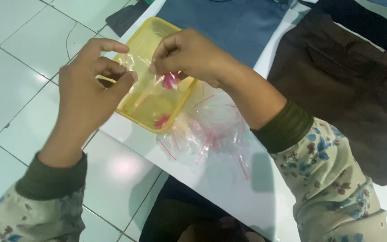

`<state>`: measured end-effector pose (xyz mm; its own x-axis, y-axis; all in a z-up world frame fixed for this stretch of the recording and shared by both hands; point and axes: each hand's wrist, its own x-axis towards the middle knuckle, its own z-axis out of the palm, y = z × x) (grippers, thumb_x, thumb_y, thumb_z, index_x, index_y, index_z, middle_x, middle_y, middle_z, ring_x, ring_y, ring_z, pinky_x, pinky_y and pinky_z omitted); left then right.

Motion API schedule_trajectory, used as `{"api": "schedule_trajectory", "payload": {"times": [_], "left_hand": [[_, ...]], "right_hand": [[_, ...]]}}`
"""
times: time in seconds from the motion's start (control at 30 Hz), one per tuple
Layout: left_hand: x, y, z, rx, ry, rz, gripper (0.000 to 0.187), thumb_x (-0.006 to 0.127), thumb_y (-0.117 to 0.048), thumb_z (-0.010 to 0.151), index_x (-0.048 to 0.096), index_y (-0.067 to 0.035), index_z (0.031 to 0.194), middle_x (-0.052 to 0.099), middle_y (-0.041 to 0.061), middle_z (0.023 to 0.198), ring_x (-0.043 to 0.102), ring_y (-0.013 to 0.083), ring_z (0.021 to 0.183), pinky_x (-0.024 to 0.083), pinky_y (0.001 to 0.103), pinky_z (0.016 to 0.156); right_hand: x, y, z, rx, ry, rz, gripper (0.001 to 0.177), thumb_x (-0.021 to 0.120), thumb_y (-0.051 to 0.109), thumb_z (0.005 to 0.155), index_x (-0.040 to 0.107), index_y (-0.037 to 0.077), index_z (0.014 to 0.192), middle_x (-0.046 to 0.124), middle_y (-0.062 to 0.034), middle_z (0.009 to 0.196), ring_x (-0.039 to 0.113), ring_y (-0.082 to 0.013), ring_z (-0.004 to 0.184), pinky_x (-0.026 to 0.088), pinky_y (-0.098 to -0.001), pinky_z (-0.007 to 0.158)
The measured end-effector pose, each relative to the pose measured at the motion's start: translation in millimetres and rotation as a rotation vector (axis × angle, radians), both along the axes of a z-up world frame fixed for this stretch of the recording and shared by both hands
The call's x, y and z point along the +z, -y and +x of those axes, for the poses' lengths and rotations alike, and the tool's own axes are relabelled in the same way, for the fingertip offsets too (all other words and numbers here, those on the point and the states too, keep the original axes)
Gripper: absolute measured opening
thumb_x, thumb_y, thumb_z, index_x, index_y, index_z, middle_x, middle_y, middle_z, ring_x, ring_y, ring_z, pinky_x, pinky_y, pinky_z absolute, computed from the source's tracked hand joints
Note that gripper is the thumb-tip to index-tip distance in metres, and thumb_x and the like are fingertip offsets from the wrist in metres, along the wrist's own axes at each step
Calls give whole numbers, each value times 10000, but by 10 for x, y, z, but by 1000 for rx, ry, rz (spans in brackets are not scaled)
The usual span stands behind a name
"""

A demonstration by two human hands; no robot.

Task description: Sorting small buttons by color and placing them into small plastic bags for packaging

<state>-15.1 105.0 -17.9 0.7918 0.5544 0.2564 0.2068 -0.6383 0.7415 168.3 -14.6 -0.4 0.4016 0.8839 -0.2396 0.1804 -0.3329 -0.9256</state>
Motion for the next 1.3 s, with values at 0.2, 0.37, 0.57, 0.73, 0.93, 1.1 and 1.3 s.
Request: {"api": "schedule_trajectory", "payload": {"times": [0.2,0.37,0.57,0.73,0.93,1.1,1.3], "left_hand": [[-102,-411,173,-232,-367,209,309,707,-164,914,685,-204,1220,785,2,862,711,246,715,517,391,778],[-61,-381,389,-242,-805,399,374,590,-180,901,654,-299,1249,742,35,914,665,325,923,501,492,655],[-406,-373,559,-315,-887,527,288,735,-162,860,770,-183,1145,779,163,912,765,424,900,620,538,715],[-524,-359,612,-328,-869,527,223,715,-72,833,814,-126,1025,749,144,740,767,371,699,623,487,621],[-573,-410,616,-341,-863,456,169,747,-60,813,770,24,958,736,243,816,755,461,829,622,520,635],[-499,-281,593,-401,-924,407,195,724,-62,817,766,68,955,748,271,884,757,467,892,625,557,692],[-180,-130,299,-172,-493,567,213,700,-109,888,754,-57,1087,753,165,901,749,469,804,623,548,654]], "right_hand": [[73,-268,-191,231,233,-416,83,655,76,853,718,59,802,775,-14,885,645,-123,693,620,-267,596],[-381,-510,-157,411,325,-507,122,630,-25,786,741,21,809,705,-114,643,720,-181,555,571,-252,554],[-798,-641,-116,594,628,-563,118,719,78,760,759,100,651,692,-101,562,752,-290,559,601,-387,497],[-894,-642,-128,518,950,-526,299,909,265,703,780,36,845,714,-158,696,755,-415,722,606,-589,629],[-781,-534,-163,424,787,-505,453,951,361,624,786,73,932,759,-173,958,723,-467,1007,588,-610,823],[-744,-478,-234,683,954,-494,247,792,184,717,826,183,962,775,-149,880,755,-414,913,607,-494,817],[-439,-224,-65,348,889,-22,74,722,195,781,792,177,765,734,-135,679,718,-477,735,563,-572,646]]}}
